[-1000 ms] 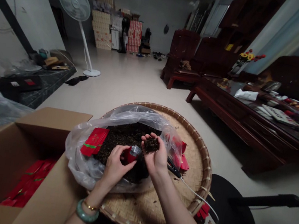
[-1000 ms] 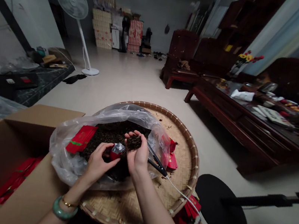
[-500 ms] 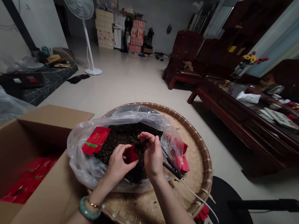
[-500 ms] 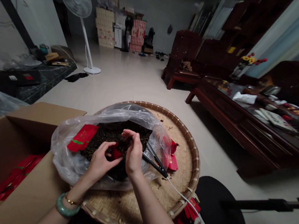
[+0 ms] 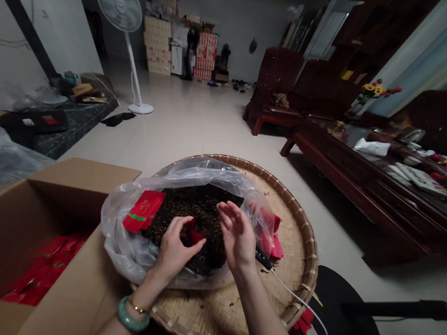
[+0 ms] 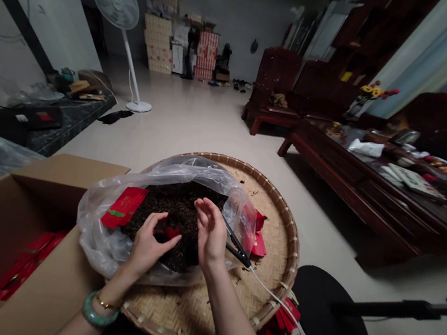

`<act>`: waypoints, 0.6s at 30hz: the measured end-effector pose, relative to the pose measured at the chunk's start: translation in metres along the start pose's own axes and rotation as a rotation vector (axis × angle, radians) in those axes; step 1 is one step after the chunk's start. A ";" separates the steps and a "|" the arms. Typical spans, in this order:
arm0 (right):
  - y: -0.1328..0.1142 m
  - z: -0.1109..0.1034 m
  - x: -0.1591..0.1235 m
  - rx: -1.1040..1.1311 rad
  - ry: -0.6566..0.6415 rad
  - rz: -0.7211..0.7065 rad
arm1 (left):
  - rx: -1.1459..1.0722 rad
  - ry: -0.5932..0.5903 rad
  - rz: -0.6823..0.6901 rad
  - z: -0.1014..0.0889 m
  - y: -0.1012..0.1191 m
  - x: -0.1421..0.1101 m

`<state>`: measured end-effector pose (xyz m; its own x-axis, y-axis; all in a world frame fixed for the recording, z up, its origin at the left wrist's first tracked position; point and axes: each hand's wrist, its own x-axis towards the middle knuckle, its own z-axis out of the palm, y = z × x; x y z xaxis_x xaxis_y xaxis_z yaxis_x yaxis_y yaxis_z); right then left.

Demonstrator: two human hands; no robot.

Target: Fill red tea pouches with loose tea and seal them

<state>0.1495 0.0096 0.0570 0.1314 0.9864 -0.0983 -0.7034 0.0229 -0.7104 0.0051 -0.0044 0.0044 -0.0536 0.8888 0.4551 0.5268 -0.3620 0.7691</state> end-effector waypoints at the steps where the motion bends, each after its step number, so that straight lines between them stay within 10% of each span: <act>1: 0.002 -0.004 -0.001 -0.080 -0.010 -0.017 | 0.019 0.026 0.025 -0.001 0.000 -0.001; 9: 0.001 0.000 -0.019 -0.781 -0.322 -0.258 | 0.053 0.006 0.119 0.000 0.002 -0.007; 18: -0.010 0.001 -0.016 -0.762 -0.149 -0.401 | 0.088 0.014 0.099 -0.003 0.002 -0.006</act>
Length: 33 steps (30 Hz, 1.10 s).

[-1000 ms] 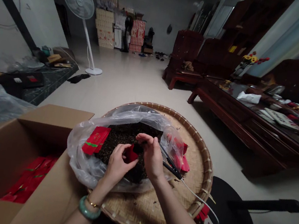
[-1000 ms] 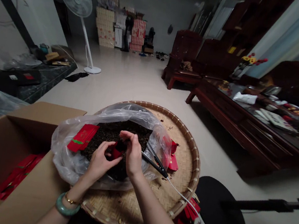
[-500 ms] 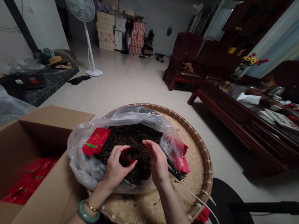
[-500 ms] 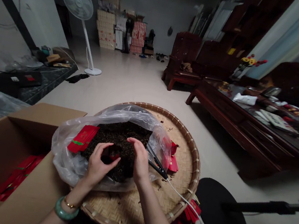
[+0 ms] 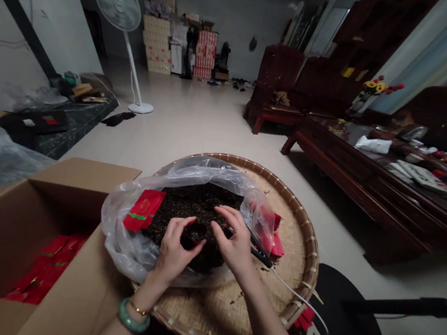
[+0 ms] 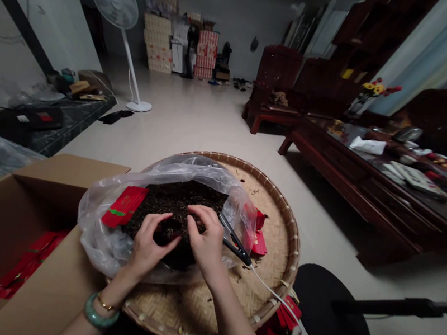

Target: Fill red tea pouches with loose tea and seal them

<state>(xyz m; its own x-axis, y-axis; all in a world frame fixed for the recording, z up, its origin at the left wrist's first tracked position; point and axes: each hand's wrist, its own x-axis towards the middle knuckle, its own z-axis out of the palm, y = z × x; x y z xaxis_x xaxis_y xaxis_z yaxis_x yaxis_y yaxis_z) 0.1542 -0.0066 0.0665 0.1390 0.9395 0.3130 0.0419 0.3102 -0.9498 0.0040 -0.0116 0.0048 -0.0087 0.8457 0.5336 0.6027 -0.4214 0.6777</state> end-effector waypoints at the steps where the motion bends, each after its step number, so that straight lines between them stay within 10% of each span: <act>1: -0.001 -0.001 -0.001 0.004 -0.020 0.001 | 0.000 0.008 -0.002 0.001 0.000 -0.001; 7: 0.007 0.002 -0.013 -0.088 -0.301 -0.034 | -0.039 0.008 -0.072 0.004 -0.003 -0.003; 20: 0.009 -0.005 -0.003 -0.270 -0.367 -0.090 | -0.721 -0.065 -0.552 -0.003 -0.002 0.014; 33: -0.005 -0.014 0.004 -0.769 -0.754 -0.137 | -0.562 -0.062 -0.389 0.000 0.010 0.010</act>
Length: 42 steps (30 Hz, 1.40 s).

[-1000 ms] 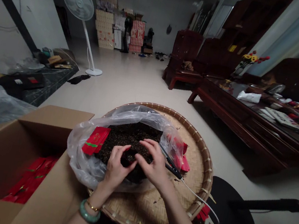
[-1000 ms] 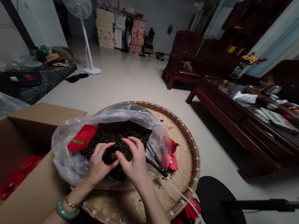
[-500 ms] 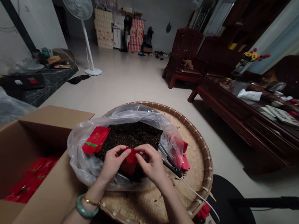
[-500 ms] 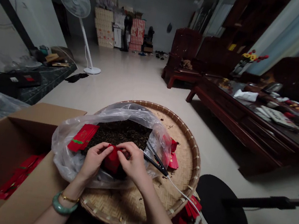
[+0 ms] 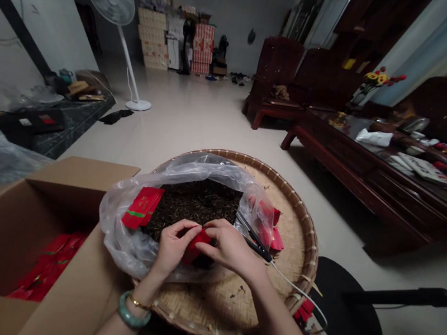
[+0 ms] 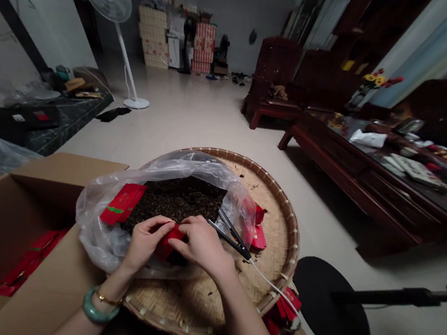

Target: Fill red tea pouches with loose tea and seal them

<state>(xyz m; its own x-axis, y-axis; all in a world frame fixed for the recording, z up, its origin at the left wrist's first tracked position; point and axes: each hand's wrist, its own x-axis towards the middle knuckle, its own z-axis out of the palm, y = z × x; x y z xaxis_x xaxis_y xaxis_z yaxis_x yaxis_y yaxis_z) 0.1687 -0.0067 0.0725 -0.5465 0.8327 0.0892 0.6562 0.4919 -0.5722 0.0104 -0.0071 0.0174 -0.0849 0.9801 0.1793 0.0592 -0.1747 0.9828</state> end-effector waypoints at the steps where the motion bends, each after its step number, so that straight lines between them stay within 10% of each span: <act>1: 0.001 0.000 0.001 -0.012 -0.016 -0.003 | 0.003 -0.007 0.003 0.001 0.001 -0.001; 11: 0.015 0.001 0.004 0.256 0.201 0.127 | -0.350 -0.322 -0.429 -0.007 0.000 0.005; 17: 0.022 0.012 0.005 0.466 0.289 0.202 | -0.443 -0.301 -0.524 -0.006 0.003 0.002; 27: 0.019 0.002 0.000 0.222 0.115 0.049 | -0.069 -0.237 -0.189 0.001 -0.002 0.001; 34: 0.020 0.004 -0.001 0.262 0.233 0.092 | -0.178 -0.163 -0.312 0.003 -0.001 -0.001; 42: 0.018 -0.001 -0.006 0.111 0.036 0.047 | -0.190 -0.062 -0.245 0.004 -0.005 -0.004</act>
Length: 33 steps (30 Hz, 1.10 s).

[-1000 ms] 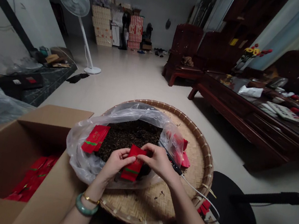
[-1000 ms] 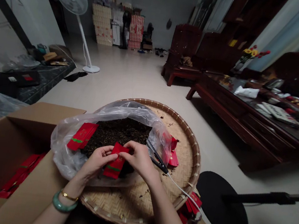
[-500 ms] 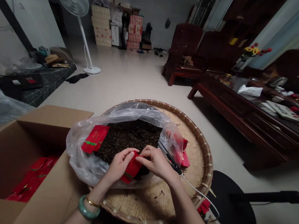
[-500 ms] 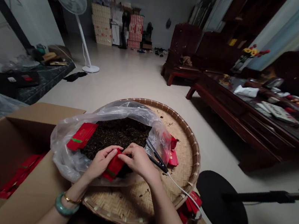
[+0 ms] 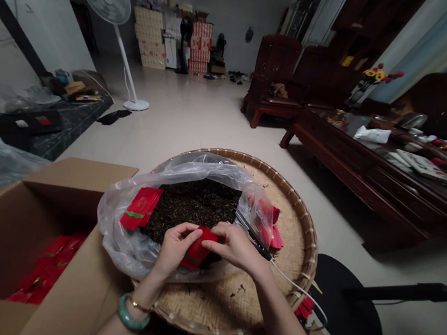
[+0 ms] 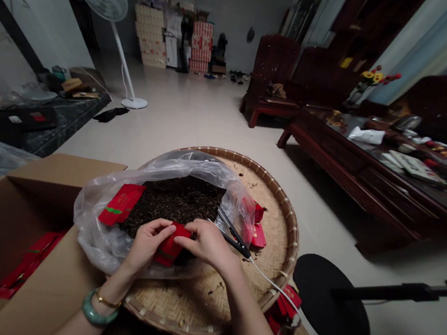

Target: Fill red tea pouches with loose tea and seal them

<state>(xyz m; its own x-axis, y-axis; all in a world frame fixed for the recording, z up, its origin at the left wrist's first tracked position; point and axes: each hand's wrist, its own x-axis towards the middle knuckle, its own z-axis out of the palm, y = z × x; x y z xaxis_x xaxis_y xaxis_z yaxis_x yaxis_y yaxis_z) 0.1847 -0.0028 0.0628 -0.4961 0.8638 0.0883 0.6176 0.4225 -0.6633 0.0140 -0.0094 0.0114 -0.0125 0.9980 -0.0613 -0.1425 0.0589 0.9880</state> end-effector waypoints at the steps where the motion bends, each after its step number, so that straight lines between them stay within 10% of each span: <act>1: -0.001 -0.001 0.000 -0.005 -0.008 0.000 | 0.002 -0.003 0.006 0.001 0.000 -0.001; 18: 0.012 0.035 0.008 0.735 0.386 0.301 | -0.165 0.022 -0.057 0.009 0.005 -0.004; 33: 0.006 0.020 0.014 0.201 0.266 0.048 | 0.005 -0.343 -0.235 0.009 0.013 -0.004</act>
<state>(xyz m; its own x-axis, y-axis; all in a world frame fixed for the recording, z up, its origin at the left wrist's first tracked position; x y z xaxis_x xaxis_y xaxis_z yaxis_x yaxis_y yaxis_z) 0.1695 0.0068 0.0451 -0.2765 0.9340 0.2261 0.4909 0.3395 -0.8024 0.0210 -0.0129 0.0259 0.3504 0.9064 -0.2358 -0.0972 0.2856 0.9534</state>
